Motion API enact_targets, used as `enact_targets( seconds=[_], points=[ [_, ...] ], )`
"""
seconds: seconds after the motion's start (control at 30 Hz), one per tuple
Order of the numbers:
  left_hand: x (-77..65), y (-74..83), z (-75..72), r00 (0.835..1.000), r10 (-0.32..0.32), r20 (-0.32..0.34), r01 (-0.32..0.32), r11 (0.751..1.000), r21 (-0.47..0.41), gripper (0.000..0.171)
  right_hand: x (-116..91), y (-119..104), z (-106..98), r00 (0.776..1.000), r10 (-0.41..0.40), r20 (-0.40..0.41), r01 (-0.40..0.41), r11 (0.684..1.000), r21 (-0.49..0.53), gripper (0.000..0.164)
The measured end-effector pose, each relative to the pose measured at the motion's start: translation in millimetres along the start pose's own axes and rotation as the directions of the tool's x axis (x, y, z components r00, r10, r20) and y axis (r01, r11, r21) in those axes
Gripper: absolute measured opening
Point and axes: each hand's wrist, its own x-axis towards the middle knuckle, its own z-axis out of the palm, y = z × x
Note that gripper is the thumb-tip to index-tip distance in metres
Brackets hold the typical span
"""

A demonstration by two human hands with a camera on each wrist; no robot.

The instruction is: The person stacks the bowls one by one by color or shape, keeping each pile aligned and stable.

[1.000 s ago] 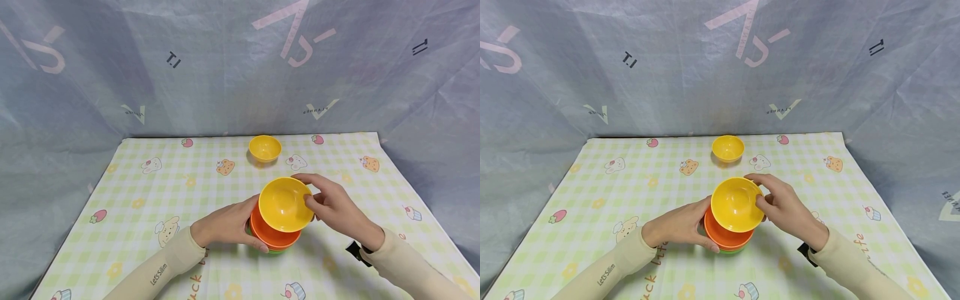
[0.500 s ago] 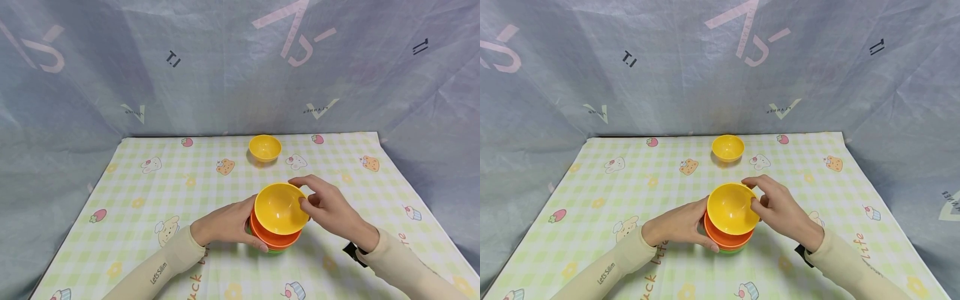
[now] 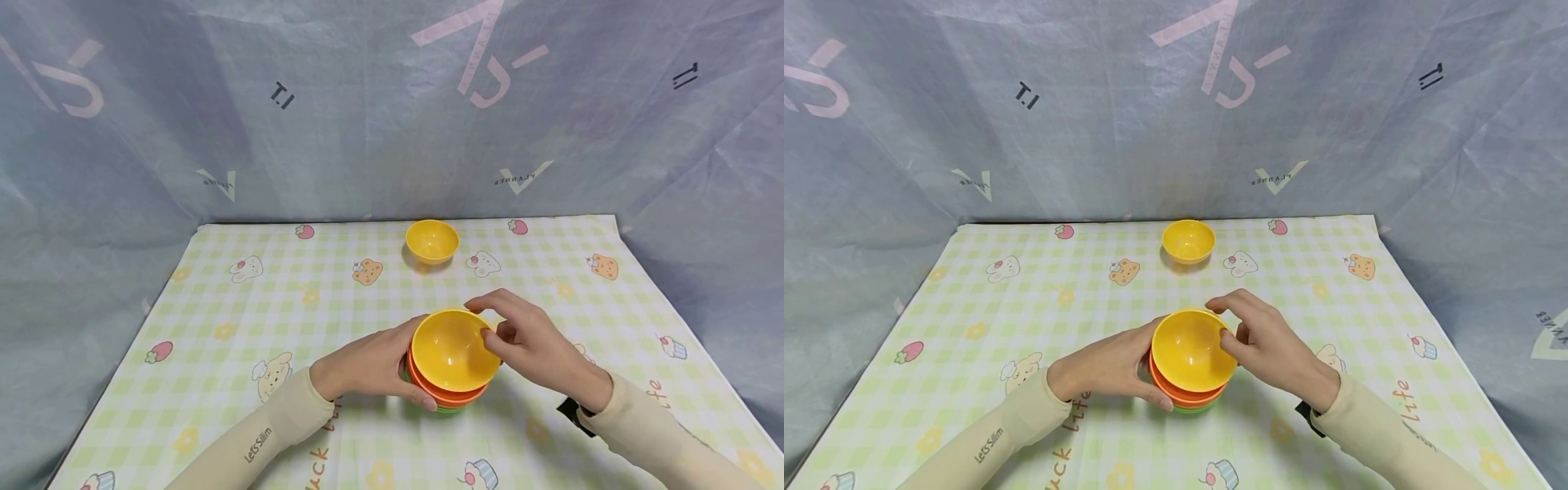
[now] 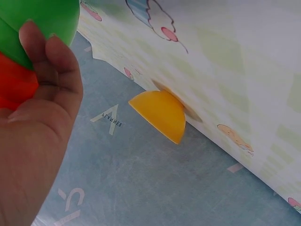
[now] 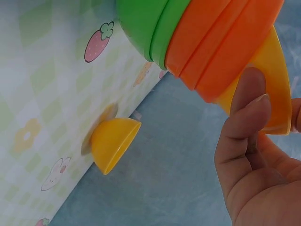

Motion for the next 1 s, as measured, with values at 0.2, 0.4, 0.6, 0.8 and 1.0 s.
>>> enact_targets(
  seconds=[0.2, 0.4, 0.6, 0.8, 1.0],
  points=[
    [0.3, -0.3, -0.6, 1.000, 0.011, 0.005, -0.011, 1.000, -0.018, 0.099, 0, 0, 2, 1.000, 0.004, 0.018, -0.004, 1.000, -0.008, 0.045],
    [-0.2, -0.3, -1.0, 1.000, 0.005, 0.005, -0.005, 1.000, -0.025, 0.099, 1, 1, 3, 1.000, 0.001, 0.017, -0.001, 0.999, -0.032, 0.043],
    [-1.2, -1.2, -1.1, 1.000, -0.006, 0.001, 0.006, 1.000, -0.018, 0.100, 1, 3, 5, 1.000, 0.002, 0.017, -0.001, 0.999, -0.046, 0.040],
    [-0.9, -2.2, -0.5, 1.000, -0.011, -0.004, 0.011, 1.000, -0.005, 0.101, 1, 6, 7, 1.000, 0.016, 0.023, -0.015, 0.999, -0.045, 0.033],
    [-0.9, -2.8, -0.2, 1.000, -0.004, -0.005, 0.004, 1.000, -0.006, 0.102, 0, 11, 9, 0.999, 0.027, 0.036, -0.026, 0.999, -0.026, 0.032]
  ],
)
